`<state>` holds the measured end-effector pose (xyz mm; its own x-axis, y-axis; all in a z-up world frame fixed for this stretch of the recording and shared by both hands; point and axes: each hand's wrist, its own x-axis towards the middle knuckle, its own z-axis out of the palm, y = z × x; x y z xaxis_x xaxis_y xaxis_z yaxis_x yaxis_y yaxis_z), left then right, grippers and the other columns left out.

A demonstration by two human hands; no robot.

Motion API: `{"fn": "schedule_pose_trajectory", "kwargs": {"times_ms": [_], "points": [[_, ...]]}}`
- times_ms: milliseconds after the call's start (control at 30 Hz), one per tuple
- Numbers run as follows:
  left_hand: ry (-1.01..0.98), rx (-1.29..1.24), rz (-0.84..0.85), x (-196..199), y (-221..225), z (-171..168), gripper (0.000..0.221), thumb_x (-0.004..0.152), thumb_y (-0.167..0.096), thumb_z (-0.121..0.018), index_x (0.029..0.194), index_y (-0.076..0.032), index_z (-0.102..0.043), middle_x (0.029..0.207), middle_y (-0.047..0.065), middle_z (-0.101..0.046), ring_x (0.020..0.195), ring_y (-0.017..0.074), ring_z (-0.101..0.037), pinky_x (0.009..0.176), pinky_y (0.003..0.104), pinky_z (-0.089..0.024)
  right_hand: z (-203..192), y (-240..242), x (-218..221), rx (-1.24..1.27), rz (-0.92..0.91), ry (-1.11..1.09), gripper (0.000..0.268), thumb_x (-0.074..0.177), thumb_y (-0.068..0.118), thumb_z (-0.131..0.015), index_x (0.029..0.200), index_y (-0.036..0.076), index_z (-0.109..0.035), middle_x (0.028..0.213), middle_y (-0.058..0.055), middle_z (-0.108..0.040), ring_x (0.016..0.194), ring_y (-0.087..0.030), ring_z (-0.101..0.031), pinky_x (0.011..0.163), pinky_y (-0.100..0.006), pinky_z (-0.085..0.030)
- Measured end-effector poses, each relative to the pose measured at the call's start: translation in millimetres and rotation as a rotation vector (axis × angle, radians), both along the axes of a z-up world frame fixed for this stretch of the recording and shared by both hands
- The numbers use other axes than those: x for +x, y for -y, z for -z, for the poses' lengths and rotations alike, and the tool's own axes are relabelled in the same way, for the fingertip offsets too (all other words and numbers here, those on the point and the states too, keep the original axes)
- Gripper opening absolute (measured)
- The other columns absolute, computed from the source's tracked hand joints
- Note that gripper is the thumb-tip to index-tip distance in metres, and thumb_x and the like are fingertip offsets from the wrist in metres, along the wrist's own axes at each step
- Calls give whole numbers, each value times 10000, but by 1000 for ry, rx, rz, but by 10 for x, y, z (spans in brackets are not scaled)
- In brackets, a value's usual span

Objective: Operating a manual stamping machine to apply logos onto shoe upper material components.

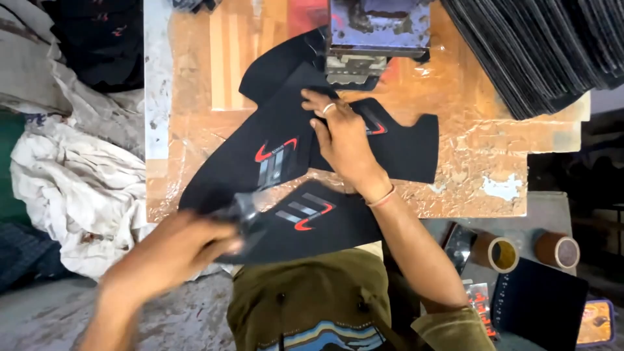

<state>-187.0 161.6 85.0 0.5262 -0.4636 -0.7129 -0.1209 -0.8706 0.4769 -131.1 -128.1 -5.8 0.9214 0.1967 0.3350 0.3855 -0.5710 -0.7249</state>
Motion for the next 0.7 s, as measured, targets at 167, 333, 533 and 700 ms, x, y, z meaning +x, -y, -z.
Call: {"fn": "schedule_pose_trajectory", "kwargs": {"times_ms": [167,333,533,700], "points": [[175,-74,22,-514,-533,378,246,928,-452,-665,971,-229,-759,711,76,-746,688,327,-716,655,478,-535,-277,-39,-187,-70,-50,-7,410,948,-20,-681,1349,17,-603,1272,-167,-716,1226,-341,-663,1055,-427,-526],[474,-356,-7,-363,456,113,159,916,-322,-660,967,-181,-710,785,98,-729,697,360,-705,592,496,-525,-731,132,-969,307,-287,-210,573,901,128,-774,1407,1,-538,1356,-149,-667,1269,-243,-663,1121,-405,-509],[920,-580,-21,200,864,317,619,779,-372,-751,1306,-79,-613,1198,208,-641,1124,413,-585,942,568,-439,-276,1402,-1503,427,427,-504,231,938,48,-661,1147,8,-753,1098,-185,-738,835,-204,-740,650,-299,-607],[1082,-234,-127,583,-574,1516,982,647,-520,-792,1457,-42,-506,1441,303,-470,1334,444,-397,1070,612,-322,-215,2204,-1109,349,527,-223,373,1025,68,-704,1364,-40,-591,1042,-35,-705,838,-72,-686,717,-212,-557]]}}
